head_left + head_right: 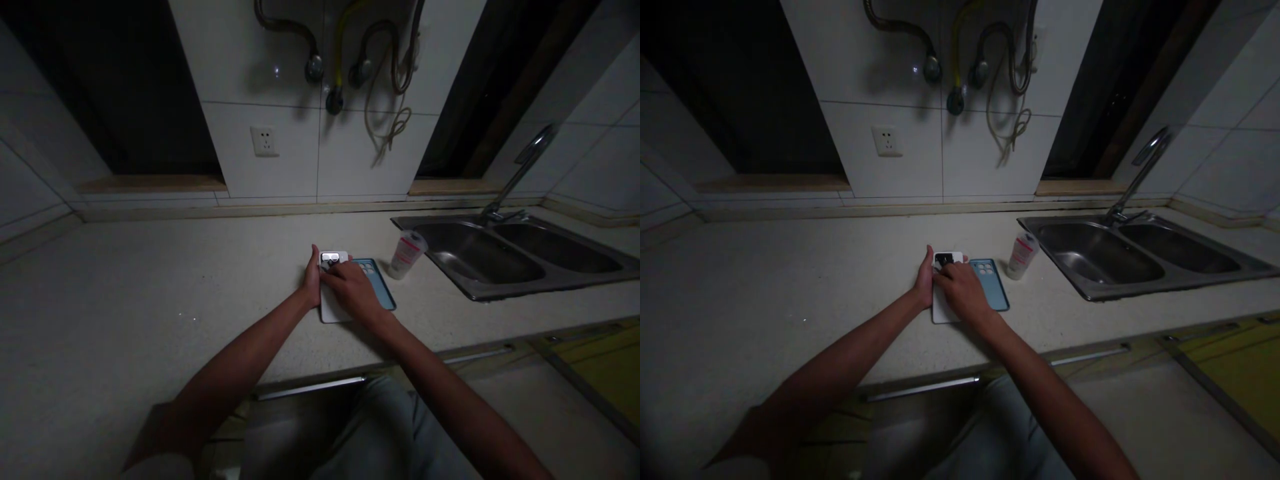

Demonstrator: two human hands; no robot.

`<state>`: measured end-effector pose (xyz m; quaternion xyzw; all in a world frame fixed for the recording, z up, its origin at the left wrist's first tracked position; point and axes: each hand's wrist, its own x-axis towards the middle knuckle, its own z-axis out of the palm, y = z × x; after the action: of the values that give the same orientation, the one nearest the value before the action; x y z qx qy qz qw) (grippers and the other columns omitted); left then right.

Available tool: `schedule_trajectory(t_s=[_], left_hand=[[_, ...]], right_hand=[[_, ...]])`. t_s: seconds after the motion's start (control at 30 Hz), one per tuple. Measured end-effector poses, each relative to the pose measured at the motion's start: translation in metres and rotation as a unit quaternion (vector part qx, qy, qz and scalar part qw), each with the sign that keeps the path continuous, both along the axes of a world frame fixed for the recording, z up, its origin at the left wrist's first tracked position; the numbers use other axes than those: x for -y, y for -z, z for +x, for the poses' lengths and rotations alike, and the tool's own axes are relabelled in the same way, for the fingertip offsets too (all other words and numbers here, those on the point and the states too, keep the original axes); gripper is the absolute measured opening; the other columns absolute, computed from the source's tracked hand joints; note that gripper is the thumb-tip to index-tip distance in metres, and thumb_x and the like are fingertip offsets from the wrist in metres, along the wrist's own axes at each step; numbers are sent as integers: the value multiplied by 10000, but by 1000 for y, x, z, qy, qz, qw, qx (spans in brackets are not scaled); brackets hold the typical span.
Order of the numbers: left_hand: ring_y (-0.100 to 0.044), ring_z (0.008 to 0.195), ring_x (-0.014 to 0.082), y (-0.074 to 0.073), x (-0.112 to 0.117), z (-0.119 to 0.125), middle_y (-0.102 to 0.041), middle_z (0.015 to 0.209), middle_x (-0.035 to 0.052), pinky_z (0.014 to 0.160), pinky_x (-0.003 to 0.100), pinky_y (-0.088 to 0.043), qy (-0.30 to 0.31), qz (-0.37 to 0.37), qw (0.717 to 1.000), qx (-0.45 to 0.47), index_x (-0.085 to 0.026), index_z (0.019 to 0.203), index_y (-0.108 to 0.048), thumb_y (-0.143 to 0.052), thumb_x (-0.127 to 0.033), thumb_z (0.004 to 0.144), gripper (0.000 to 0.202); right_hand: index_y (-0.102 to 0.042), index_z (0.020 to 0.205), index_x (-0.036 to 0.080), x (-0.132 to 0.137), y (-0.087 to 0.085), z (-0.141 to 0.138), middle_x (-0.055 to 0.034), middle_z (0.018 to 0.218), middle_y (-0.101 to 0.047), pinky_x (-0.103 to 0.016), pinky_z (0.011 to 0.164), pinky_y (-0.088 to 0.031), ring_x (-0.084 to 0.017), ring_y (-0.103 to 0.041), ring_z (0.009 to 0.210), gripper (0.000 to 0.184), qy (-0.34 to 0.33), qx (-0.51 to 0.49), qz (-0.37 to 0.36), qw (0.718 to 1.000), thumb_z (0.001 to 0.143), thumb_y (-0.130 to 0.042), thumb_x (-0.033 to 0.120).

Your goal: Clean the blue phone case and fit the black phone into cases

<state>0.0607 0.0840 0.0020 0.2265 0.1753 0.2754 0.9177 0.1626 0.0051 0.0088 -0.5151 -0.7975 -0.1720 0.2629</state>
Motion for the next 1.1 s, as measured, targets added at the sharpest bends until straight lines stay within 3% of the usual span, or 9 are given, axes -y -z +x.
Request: schedule_trajectory(t_s=[0.13, 0.33, 0.47, 0.63, 0.83, 0.97, 1.1], left_hand=[[-712, 797, 281, 0, 0, 1, -747, 847, 159, 746, 366, -531, 7, 11, 1000, -2, -82, 1090, -713, -278, -717, 921, 788], [-643, 567, 234, 3, -1, 2, -712, 684, 126, 620, 338, -496, -5, 17, 999, -43, -121, 848, -717, -329, -624, 931, 641], [-616, 529, 219, 4, -1, 3, -691, 645, 109, 586, 329, -483, -15, 14, 998, -54, -140, 775, -696, -389, -610, 920, 579], [-693, 715, 243, 6, 1, 4, -727, 740, 101, 736, 343, -533, -83, -19, 995, -52, -144, 853, -716, -495, -547, 899, 461], [-717, 790, 272, 3, -2, 3, -753, 829, 142, 782, 372, -545, -60, -16, 998, -15, -78, 1040, -728, -422, -585, 909, 606], [-710, 727, 267, -1, -4, 2, -742, 795, 160, 722, 386, -554, -90, -4, 996, -11, -53, 1058, -712, -332, -594, 930, 674], [-710, 729, 267, -3, -4, 1, -738, 797, 167, 722, 391, -557, -95, 3, 995, -18, -49, 1076, -700, -322, -597, 928, 682]], right_hand=[[-743, 1069, 210, 15, 8, 20, -108, 945, -701, -382, 733, -431, -258, -583, 884, 242, -11, 11, 20, 1000, 925, -562, 138], [-766, 1048, 211, 3, 4, 38, -111, 951, -704, -379, 750, -411, -261, -587, 863, 291, 75, -94, 30, 992, 912, -529, 111], [-777, 1004, 211, -20, -7, 28, -109, 939, -704, -369, 743, -408, -257, -585, 848, 291, 96, -123, 33, 987, 922, -514, 119], [-767, 1024, 215, -26, -17, 0, -98, 960, -707, -366, 775, -407, -251, -579, 889, 263, 49, -66, -20, 996, 923, -544, 118], [-762, 1001, 198, 2, 0, -5, -80, 906, -709, -376, 840, -423, -226, -599, 874, 193, 1, -7, -49, 999, 911, -611, 119], [-753, 999, 191, 33, 19, 8, -68, 884, -710, -318, 721, -426, -198, -604, 811, 154, -63, -11, -63, 996, 885, -667, 130], [-746, 1017, 194, 51, 24, 29, -68, 928, -715, -317, 743, -441, -204, -624, 855, 163, -73, -35, -73, 994, 877, -684, 137]])
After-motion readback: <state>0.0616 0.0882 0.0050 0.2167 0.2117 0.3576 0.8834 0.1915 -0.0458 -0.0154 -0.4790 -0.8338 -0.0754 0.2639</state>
